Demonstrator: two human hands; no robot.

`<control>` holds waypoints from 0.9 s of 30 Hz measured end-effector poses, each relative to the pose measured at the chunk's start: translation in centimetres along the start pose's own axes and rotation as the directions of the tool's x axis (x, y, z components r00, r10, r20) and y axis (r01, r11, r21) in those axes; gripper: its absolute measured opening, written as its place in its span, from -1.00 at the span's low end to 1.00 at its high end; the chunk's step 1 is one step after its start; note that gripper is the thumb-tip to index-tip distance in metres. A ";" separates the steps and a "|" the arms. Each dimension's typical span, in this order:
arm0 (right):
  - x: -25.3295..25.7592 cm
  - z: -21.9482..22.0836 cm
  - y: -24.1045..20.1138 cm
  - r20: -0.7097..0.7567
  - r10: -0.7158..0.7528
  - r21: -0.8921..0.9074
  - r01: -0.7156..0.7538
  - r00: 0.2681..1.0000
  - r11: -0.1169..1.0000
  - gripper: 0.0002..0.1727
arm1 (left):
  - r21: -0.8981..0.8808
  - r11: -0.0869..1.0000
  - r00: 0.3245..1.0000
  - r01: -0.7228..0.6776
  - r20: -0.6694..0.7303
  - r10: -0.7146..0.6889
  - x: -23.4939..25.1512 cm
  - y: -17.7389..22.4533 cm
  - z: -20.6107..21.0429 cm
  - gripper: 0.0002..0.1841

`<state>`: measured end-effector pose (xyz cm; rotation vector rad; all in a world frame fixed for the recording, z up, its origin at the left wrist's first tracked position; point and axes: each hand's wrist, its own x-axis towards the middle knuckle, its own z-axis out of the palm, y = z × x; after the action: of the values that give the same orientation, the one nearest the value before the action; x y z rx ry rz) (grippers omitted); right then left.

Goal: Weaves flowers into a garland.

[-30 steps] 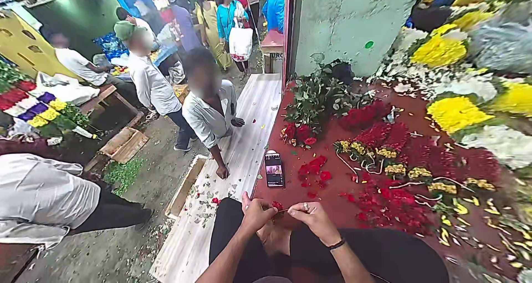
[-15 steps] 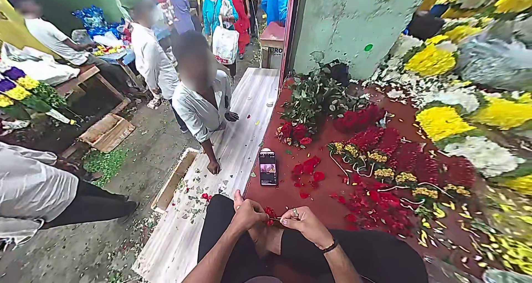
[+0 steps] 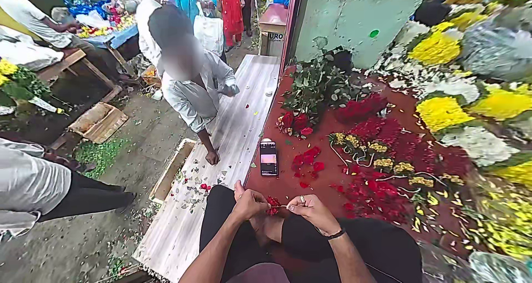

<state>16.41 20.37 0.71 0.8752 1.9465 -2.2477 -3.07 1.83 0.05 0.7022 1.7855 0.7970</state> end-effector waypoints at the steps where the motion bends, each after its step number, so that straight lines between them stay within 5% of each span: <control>1: 0.0 -0.1 0.0 0.000 0.004 0.007 -0.004 1.000 1.000 -0.93 | 0.011 1.000 1.000 -0.006 0.018 0.006 0.1 -0.1 0.2 -0.78; 18: -1.1 -0.1 -0.3 -0.013 0.037 -0.053 -0.037 0.999 0.998 -0.93 | -0.056 0.997 0.999 -0.045 0.006 0.046 0.5 -0.9 2.9 -0.77; 23: -1.3 -3.2 -1.2 0.020 0.095 -0.175 -0.090 0.995 0.981 -0.90 | -0.040 0.998 0.998 -0.058 -0.026 0.057 0.8 -0.5 2.4 -0.77; 27: -2.1 -6.5 0.2 -0.200 0.166 -0.323 -0.225 0.966 0.919 -0.83 | 0.147 0.989 0.999 0.006 0.041 -0.012 0.9 -0.5 2.4 -0.73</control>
<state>20.76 25.68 1.10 1.1781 2.1193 -1.7023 -1.19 2.68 -1.53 0.8013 1.8211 0.6450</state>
